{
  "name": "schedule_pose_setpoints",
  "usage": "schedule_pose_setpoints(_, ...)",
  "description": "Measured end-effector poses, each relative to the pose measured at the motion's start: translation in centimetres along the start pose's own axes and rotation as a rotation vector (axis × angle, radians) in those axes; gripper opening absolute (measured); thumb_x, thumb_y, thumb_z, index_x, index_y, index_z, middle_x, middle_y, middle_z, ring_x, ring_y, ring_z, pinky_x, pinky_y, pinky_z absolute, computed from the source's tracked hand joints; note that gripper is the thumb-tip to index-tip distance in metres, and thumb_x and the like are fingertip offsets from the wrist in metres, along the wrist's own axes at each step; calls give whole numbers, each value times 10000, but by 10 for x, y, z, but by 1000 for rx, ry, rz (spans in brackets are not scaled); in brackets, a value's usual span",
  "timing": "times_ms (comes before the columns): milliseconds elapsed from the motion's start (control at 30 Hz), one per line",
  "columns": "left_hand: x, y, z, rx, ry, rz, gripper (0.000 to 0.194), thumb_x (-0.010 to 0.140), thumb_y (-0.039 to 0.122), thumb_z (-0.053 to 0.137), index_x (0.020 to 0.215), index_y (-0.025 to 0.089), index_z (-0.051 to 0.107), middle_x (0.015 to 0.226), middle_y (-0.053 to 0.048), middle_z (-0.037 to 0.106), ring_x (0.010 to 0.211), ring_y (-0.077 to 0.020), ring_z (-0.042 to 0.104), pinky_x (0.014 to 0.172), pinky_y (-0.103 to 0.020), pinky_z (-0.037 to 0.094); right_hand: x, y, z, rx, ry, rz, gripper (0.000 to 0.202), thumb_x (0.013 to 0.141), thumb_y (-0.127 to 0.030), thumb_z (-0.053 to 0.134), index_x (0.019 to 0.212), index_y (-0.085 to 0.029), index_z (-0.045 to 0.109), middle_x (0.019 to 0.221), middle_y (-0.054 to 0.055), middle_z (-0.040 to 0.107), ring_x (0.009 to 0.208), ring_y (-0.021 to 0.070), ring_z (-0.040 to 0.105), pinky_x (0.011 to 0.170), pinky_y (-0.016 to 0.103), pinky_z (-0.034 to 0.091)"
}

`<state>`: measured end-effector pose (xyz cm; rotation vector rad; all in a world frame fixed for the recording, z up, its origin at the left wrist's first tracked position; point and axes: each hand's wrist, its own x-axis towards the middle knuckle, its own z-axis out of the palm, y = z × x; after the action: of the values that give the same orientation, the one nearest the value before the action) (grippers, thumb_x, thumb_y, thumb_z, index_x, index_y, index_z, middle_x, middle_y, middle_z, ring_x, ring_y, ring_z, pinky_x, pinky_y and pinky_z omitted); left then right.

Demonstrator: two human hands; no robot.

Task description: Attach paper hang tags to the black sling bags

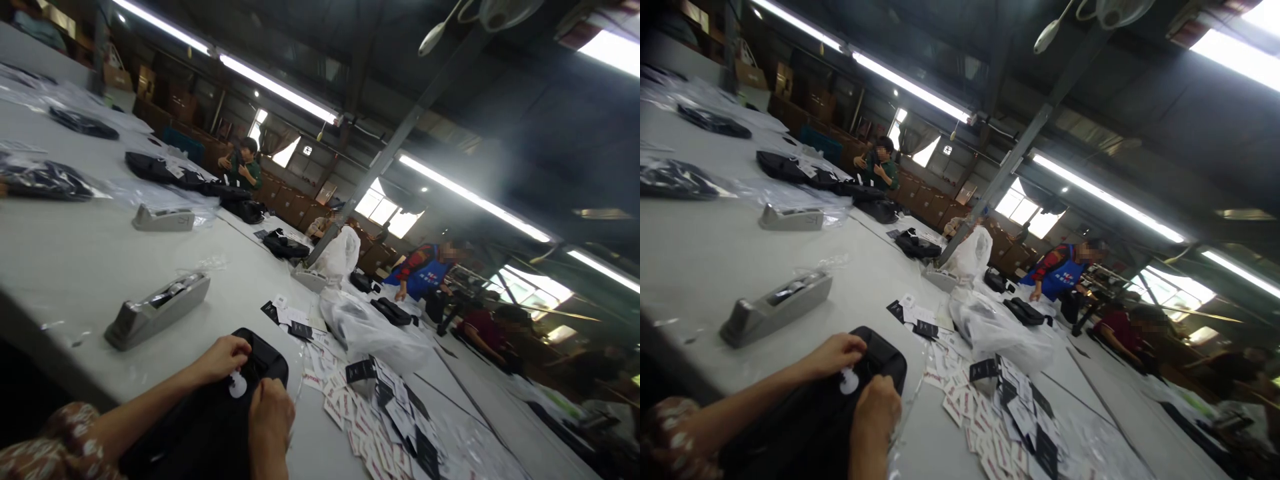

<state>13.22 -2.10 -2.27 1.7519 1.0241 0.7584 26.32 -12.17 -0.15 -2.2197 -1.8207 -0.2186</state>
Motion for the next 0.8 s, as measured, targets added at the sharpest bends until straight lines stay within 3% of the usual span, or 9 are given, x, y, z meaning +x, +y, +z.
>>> schedule_pose_setpoints(133,1,-6,-2,-3,-19,6,369,678,195,463,988,132,654,700,-21,683,620,-162,638,562,-219,457,15,-10,12,-54,19,-54,289,831,-58,423,729,-196,655,695,63,649,661,215,654,519,271,353)
schedule_pose_setpoints(233,4,-7,-6,23,-26,28,289,696,201,460,878,145,677,653,-8,661,607,-153,618,539,-207,429,22,-16,20,-5,51,-86,291,843,-66,419,726,-199,650,700,57,648,673,200,646,539,263,363)
schedule_pose_setpoints(333,5,-5,-12,87,0,60,193,719,205,469,691,159,655,628,-4,634,621,-146,587,566,-210,405,22,-15,22,156,88,-69,268,863,-112,423,782,-207,660,735,43,667,689,186,645,580,256,388)
schedule_pose_setpoints(400,3,2,-19,142,56,61,191,750,208,458,684,166,632,670,-18,627,669,-157,569,633,-237,401,21,-9,15,339,70,-39,207,862,-178,464,921,-217,658,735,26,681,677,179,647,587,247,399)
schedule_pose_setpoints(467,-1,13,-25,232,145,80,200,790,216,429,723,170,612,760,-53,619,775,-192,549,731,-288,388,19,0,-1,522,-23,-29,191,827,-225,529,984,-221,637,703,3,679,648,170,636,576,237,398)
schedule_pose_setpoints(533,-8,28,-30,355,224,150,206,822,222,397,747,174,584,829,-81,599,853,-221,521,782,-327,366,18,9,-22,669,-165,-55,118,790,-233,569,875,-215,649,673,-11,663,640,163,614,583,233,399)
schedule_pose_setpoints(633,-17,51,-30,410,222,231,193,840,215,365,738,190,527,793,-61,585,752,-190,524,698,-301,367,16,23,-48,946,-357,-55,99,772,-263,597,753,-184,653,716,5,658,689,162,596,626,240,423)
schedule_pose_setpoints(700,-22,61,-27,318,187,182,176,843,219,363,727,200,494,695,-23,573,632,-155,516,605,-268,351,9,30,-55,1183,-447,8,162,728,-288,659,840,-170,662,784,21,665,725,166,598,640,244,438)
schedule_pose_setpoints(800,-28,66,-21,143,164,63,160,850,249,361,737,212,468,577,21,550,508,-128,510,514,-237,337,-5,37,-47,1479,-536,84,412,634,-267,749,1021,-183,636,904,32,665,806,179,607,689,256,461)
